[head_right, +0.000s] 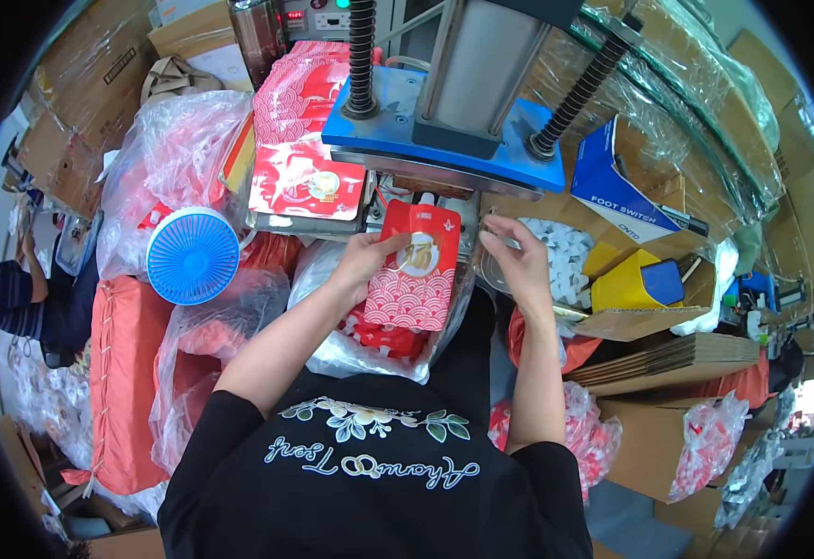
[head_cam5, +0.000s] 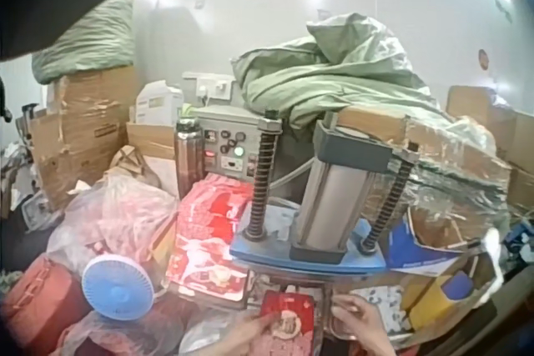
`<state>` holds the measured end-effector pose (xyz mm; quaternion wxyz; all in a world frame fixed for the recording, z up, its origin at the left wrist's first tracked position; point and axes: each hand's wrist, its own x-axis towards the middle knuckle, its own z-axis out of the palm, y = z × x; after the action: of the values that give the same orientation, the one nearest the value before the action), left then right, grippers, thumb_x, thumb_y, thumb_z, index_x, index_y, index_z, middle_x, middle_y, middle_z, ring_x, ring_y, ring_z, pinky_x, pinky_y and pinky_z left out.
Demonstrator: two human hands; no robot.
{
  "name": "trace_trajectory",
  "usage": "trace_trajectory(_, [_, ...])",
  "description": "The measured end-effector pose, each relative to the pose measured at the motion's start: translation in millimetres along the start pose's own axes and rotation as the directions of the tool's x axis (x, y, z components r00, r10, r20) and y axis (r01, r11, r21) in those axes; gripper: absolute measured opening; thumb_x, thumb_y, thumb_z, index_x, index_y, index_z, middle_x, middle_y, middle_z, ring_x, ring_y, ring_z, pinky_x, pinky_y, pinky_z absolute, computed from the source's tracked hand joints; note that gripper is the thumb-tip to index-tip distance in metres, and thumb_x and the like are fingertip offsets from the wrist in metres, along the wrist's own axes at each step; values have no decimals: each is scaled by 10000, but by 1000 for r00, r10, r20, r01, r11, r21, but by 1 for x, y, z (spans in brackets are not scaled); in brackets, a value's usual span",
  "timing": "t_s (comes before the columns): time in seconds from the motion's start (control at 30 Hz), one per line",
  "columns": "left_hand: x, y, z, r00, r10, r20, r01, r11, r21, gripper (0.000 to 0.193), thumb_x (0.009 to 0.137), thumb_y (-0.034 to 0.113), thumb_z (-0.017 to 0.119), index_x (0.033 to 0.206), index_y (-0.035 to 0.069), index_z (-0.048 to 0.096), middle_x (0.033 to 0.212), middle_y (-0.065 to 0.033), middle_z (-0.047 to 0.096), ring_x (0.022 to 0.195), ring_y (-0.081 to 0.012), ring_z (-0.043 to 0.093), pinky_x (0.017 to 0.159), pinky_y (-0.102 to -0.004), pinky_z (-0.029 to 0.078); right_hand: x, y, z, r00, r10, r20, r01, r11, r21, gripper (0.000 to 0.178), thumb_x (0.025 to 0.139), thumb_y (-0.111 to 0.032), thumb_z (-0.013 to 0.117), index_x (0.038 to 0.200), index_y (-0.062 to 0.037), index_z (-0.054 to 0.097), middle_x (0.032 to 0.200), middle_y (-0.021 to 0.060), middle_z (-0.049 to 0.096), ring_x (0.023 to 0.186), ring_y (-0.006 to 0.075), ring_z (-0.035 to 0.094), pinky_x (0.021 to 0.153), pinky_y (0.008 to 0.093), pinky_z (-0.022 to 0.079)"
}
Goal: Filling red bags with small pink items and sealing them using a heat sealing machine.
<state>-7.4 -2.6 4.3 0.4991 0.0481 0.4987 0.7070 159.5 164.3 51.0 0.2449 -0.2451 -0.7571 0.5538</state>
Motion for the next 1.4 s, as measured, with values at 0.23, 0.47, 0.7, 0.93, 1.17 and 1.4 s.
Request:
trace_trajectory(0.23, [-2, 10, -6, 999, -33, 31, 37, 989, -142, 237, 908, 113, 666, 1011, -97, 629, 914, -192, 697, 743, -257, 717, 639, -362, 611, -10, 29, -23, 994, 36, -101, -43, 996, -75, 269, 903, -117, 671, 1148, -6, 663, 1087, 49, 675, 1021, 129, 588, 908, 271, 437])
trace_trajectory(0.47, [-37, 7, -89, 996, 89, -4, -89, 990, -112, 497, 968, 436, 560, 1069, -46, 632, 990, -141, 696, 921, -191, 689, 800, -286, 571, -12, 58, -41, 996, 4, -91, -14, 994, -110, 233, 934, -126, 624, 1138, -19, 661, 1096, 39, 662, 993, 103, 584, 866, 258, 471])
trace_trajectory(0.7, [-69, -18, -166, 994, 88, -68, -108, 917, -384, 647, 995, 521, 435, 1191, -83, 558, 1116, -192, 653, 1027, -251, 660, 898, -342, 548, -14, 62, -48, 989, 101, -105, -102, 995, -7, 261, 951, -159, 610, 1180, -39, 648, 1189, 56, 647, 1083, 135, 594, 853, 273, 491])
trace_trajectory(0.93, [-57, -56, -247, 782, 452, -429, -183, 825, 535, 535, 905, 267, 648, 1355, 18, 502, 1263, -190, 591, 1203, -326, 556, 1020, -400, 453, -14, 49, -37, 992, 37, -118, -43, 998, -52, 253, 950, -144, 620, 1152, 5, 653, 1081, 38, 656, 953, 96, 574, 824, 255, 467])
trace_trajectory(1.17, [-68, -58, -202, 652, 677, -342, 231, 252, 940, 610, 765, 239, 732, 1348, 247, 553, 1409, -183, 473, 1399, -399, 295, 1076, -711, 146, -15, 40, -39, 930, -278, -242, 90, 809, -581, 242, 905, -134, 638, 1125, -33, 643, 1122, 123, 630, 1056, 267, 576, 899, 345, 458])
trace_trajectory(1.4, [-56, 33, -82, 550, 822, 150, -460, 148, 875, 498, 867, 197, 688, 1325, 57, 551, 1335, -175, 561, 1229, -300, 545, 1032, -389, 406, 1, 64, -46, 942, -302, -144, 23, 486, -873, 314, 826, -185, 699, 1100, -72, 594, 988, 152, 603, 916, 372, 597, 766, 458, 476])
